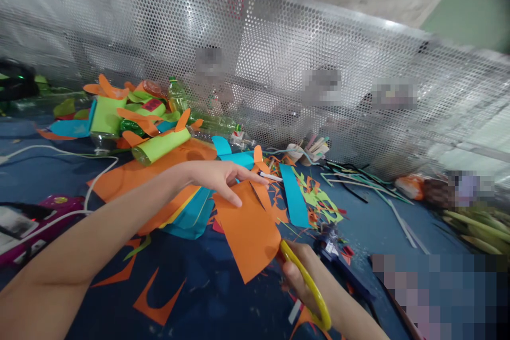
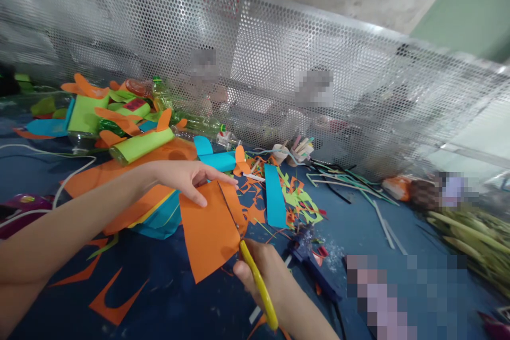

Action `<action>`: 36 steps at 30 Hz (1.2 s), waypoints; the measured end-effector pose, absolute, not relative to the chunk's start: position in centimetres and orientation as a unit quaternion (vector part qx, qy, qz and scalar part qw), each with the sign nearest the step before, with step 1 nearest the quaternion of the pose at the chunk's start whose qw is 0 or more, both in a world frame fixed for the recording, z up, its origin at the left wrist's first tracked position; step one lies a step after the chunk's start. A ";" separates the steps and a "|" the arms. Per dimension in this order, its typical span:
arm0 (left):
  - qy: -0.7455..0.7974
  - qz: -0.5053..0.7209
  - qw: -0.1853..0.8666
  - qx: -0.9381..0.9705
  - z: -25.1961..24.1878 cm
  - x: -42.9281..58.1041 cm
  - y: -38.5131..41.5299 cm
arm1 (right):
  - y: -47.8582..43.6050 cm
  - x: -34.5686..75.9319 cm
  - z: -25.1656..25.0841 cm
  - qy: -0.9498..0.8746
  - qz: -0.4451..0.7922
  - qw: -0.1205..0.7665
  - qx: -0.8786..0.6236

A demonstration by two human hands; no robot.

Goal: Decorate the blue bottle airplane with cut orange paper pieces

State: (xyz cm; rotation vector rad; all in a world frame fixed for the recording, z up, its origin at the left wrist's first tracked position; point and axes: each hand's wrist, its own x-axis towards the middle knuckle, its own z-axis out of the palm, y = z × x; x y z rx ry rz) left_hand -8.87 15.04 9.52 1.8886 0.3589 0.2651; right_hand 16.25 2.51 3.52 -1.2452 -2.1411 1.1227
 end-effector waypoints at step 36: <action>0.157 0.099 0.535 0.824 9.1 -8.5 15.0 | 2.3 15.9 4.4 -0.783 0.389 0.222 -0.432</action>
